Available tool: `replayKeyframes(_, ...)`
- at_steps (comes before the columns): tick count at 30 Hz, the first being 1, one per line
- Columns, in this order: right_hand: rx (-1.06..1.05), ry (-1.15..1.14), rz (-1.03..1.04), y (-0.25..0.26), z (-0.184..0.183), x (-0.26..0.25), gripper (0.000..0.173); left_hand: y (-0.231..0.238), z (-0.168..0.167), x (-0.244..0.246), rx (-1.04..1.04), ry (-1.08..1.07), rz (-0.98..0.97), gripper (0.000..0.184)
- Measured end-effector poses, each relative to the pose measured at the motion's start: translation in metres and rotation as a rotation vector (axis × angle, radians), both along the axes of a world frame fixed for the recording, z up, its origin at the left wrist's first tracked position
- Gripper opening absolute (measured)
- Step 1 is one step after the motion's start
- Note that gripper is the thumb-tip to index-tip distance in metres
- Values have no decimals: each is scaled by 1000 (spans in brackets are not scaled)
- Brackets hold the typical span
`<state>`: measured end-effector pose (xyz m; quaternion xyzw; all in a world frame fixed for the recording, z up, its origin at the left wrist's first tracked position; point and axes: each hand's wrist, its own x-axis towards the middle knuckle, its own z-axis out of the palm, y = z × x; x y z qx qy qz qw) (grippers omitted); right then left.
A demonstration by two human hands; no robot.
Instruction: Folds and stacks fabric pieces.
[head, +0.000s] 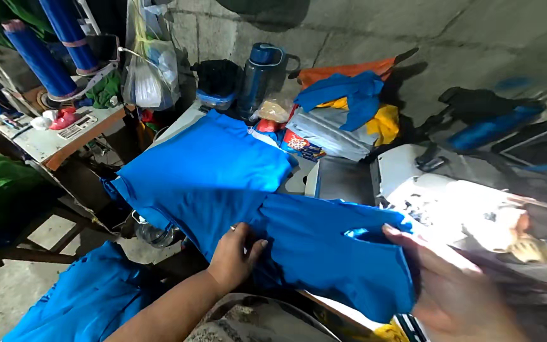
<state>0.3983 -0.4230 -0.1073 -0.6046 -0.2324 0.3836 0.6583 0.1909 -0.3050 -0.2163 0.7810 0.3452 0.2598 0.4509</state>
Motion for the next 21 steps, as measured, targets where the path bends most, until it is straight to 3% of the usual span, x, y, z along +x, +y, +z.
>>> replayKeyframes(2, -6, -123, 56, 9, 24, -5, 27, 15, 30, -3, 304, -87, 6, 30)
replayKeyframes(3, 5, -164, 121, 15, 36, -7, 27, 25, 55, -2, 453, -124, -30, 37)
replayKeyframes(5, 59, -208, 252, 31, 53, -9, 26, 42, 109, 5, 661, -163, -169, 68)
replayKeyframes(7, 125, -240, 379, 45, 68, -13, 27, 52, 150, 21, 718, -132, -328, 96)
replayKeyframes(8, 158, -267, 433, 49, 76, -18, 26, 56, 163, 29, 704, -128, -406, 101)
replayKeyframes(10, 202, -347, 457, 52, 84, -21, 24, 60, 179, 42, 575, -149, -542, 93)
replayKeyframes(13, 312, -457, 286, 49, 81, -4, 17, 61, 191, 56, 460, -264, -612, 48)
replayKeyframes(15, 446, -535, 291, 42, 72, 14, 46, 61, 202, 60, 476, -362, -535, 24)
replayKeyframes(17, 483, -636, 504, 30, 57, 30, 57, 67, 221, 61, 501, -440, -429, 16)
replayKeyframes(19, 332, -654, 556, 21, 44, 25, 39, 74, 249, 57, 534, -471, -325, 18)
replayKeyframes(21, 202, -734, 442, 23, 39, 25, 23, 81, 277, 47, 602, -475, -251, 25)
